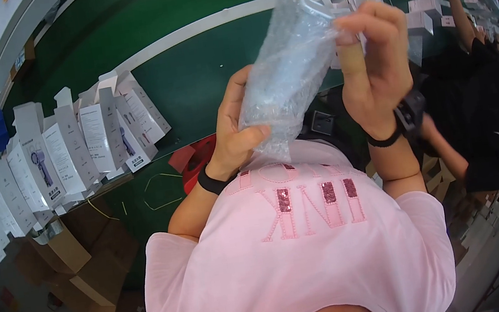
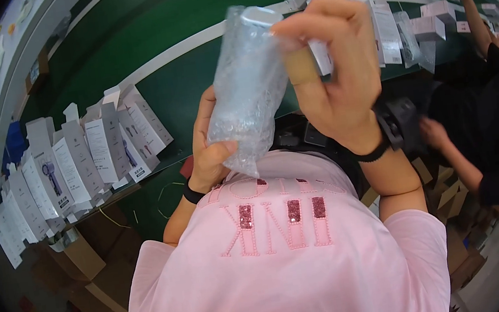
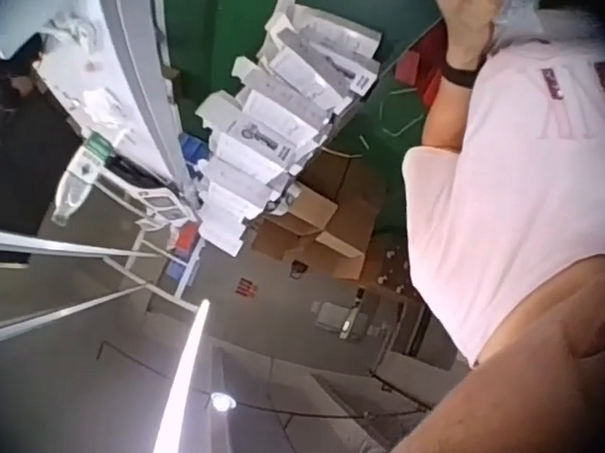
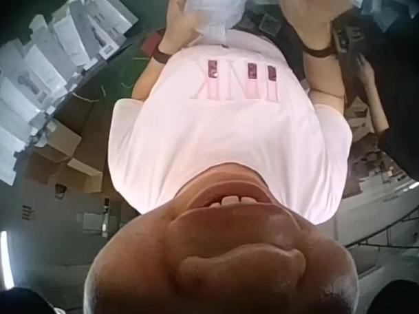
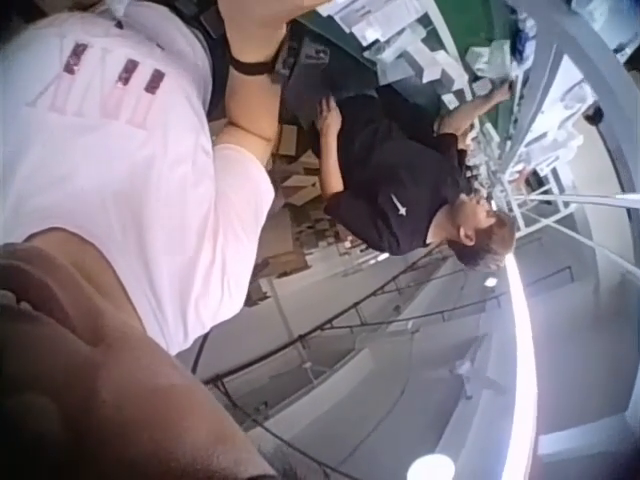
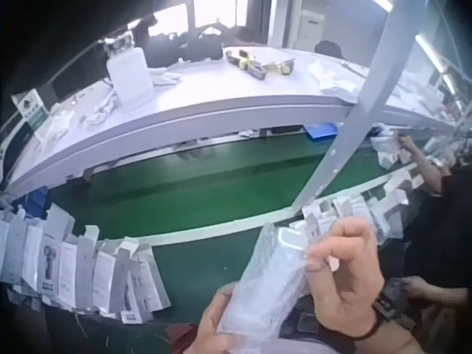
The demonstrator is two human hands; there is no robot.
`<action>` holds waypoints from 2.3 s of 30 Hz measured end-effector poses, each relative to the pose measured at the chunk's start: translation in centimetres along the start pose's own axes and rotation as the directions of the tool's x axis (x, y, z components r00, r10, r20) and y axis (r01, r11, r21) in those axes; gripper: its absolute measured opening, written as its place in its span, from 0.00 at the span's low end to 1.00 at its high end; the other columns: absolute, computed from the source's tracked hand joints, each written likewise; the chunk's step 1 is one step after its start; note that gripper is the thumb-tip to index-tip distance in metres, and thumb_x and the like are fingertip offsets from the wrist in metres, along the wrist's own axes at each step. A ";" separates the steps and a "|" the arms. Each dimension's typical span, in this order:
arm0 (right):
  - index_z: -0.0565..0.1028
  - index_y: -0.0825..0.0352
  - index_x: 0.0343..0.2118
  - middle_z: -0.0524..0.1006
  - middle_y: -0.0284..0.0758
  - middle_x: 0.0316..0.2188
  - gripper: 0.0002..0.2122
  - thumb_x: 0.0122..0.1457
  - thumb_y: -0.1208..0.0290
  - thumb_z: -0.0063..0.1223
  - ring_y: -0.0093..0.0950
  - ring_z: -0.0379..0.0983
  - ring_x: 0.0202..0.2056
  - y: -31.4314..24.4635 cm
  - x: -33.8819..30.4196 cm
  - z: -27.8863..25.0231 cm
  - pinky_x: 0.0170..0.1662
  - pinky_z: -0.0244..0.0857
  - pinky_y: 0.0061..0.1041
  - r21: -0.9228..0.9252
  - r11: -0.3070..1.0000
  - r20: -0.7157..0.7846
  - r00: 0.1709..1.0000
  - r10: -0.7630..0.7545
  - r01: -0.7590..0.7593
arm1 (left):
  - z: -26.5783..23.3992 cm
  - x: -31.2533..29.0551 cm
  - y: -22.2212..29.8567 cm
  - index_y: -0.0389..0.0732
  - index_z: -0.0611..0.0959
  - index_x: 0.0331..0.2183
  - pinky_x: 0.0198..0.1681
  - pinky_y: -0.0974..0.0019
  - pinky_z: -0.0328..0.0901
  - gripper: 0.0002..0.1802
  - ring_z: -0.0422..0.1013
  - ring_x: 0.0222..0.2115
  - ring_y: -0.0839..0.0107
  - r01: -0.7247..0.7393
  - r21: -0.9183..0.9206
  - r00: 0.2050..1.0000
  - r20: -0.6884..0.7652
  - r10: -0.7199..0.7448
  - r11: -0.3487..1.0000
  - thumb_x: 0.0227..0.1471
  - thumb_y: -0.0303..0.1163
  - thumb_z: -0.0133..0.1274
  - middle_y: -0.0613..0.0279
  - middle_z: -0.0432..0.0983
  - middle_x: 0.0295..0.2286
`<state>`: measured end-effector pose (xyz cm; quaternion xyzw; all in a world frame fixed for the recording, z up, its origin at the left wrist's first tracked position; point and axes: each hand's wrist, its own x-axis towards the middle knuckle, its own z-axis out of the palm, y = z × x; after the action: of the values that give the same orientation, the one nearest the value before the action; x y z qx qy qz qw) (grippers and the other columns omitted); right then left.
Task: Packaging digital thermometers into individual cardboard boxes on a factory assembly line.
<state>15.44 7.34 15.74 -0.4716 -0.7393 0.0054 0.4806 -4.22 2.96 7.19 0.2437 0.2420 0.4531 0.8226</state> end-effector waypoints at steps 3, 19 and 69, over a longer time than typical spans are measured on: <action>0.50 0.69 0.63 0.63 0.48 0.54 0.42 0.52 0.55 0.61 0.38 0.63 0.55 2.1 -3.9 1.9 0.56 0.59 0.36 0.878 0.300 0.182 0.840 0.511 -0.373 | -0.9 0.4 -1.4 0.37 0.64 0.57 0.55 0.65 0.58 0.45 0.64 0.52 0.69 0.211 -0.047 0.971 0.120 -0.204 0.976 0.34 0.33 0.62 0.59 0.66 0.50; 0.73 0.72 0.42 0.72 0.40 0.34 0.20 0.54 0.58 0.52 0.32 0.73 0.33 18.9 -13.3 -17.8 0.42 0.71 0.34 0.642 -0.027 0.546 0.433 0.717 -0.766 | 3.7 29.0 -16.8 0.24 0.80 0.37 0.46 0.53 0.66 0.41 0.73 0.40 0.43 0.399 0.917 0.894 -0.395 0.210 0.026 0.48 0.61 0.49 0.34 0.75 0.39; 0.70 0.71 0.46 0.75 0.40 0.43 0.14 0.64 0.66 0.47 0.33 0.73 0.44 17.7 -2.4 -4.8 0.51 0.67 0.36 0.909 -0.342 0.411 0.640 0.649 -0.236 | -0.8 9.7 -2.0 0.30 0.76 0.33 0.29 0.62 0.63 0.22 0.68 0.23 0.66 0.055 0.785 0.998 -0.029 -0.052 0.617 0.57 0.42 0.41 0.52 0.76 0.25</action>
<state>31.37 13.35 8.49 -0.2133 -0.1489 0.6556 0.7089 1.18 10.53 3.62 0.5703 0.4239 0.2777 0.6465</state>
